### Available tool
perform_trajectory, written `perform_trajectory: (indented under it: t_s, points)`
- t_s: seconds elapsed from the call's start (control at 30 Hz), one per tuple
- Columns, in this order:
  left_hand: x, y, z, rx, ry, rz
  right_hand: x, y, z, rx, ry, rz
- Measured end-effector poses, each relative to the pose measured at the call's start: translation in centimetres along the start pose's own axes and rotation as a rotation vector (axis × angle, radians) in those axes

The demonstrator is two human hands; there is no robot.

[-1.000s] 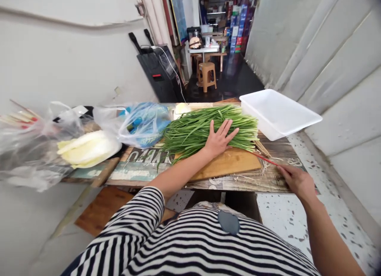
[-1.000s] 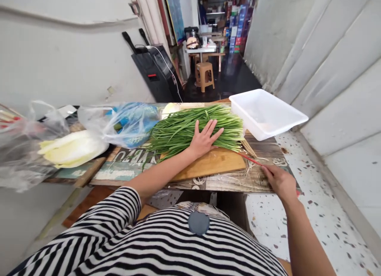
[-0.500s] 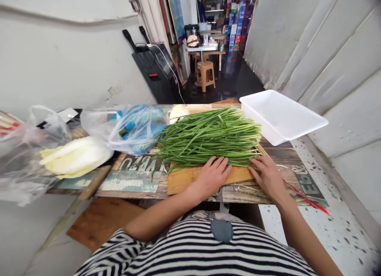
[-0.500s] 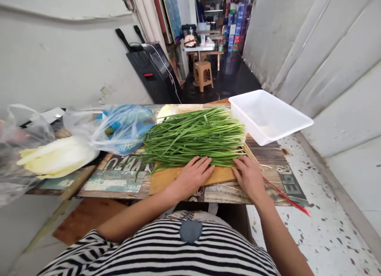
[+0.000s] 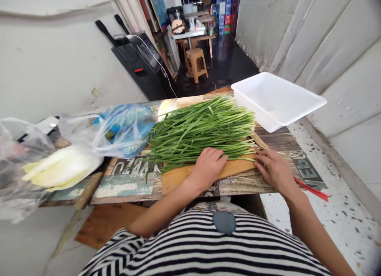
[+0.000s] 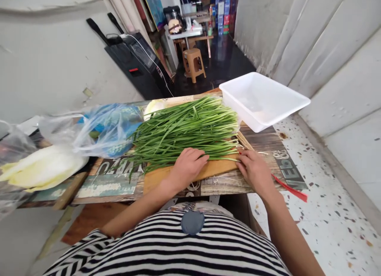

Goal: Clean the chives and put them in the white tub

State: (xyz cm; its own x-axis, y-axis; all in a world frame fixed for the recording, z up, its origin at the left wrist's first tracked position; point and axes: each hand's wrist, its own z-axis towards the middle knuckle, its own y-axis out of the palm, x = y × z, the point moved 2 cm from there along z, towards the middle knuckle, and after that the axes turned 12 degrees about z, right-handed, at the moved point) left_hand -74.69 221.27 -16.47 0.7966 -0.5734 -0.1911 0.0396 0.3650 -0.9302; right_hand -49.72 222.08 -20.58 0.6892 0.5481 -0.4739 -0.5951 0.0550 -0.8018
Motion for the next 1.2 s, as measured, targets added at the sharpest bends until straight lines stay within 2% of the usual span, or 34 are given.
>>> perform_trajectory:
  t_s: [0.1,0.23,0.3,0.4,0.5,0.6,0.77,1.07,1.2]
  points:
    - [0.8,0.3,1.3,-0.094,0.031,-0.016,-0.8,-0.2,0.6,-0.062,0.023,0.047]
    - [1.5,0.5,2.3,-0.168,0.009,-0.08,-2.4,-1.8,1.5,-0.065,0.135,0.257]
    - [1.4,0.1,2.5,-0.198,-0.039,-0.189,-2.9,-2.8,2.0,-0.024,0.224,0.36]
    - [0.6,-1.0,2.7,-0.222,-0.183,-0.493,-3.2,-3.4,2.8,0.085,0.394,0.585]
    - [-0.3,-1.9,3.1,-0.254,-0.297,-0.819,-3.5,-2.3,3.4,0.21,0.529,0.972]
    - [-1.0,-2.3,3.5,-0.286,-0.36,-0.965,-4.5,-0.2,4.0,0.2,0.563,1.168]
    - [-1.2,-1.9,3.5,-0.307,-0.378,-0.976,-6.4,1.9,4.6,0.175,0.563,1.158]
    - [-1.2,-1.7,3.1,-0.305,-0.396,-0.949,-6.4,2.6,4.5,0.165,0.631,1.2]
    - [-1.2,-2.0,2.9,-0.233,-0.382,-0.863,-6.5,2.7,4.6,0.185,0.672,1.29]
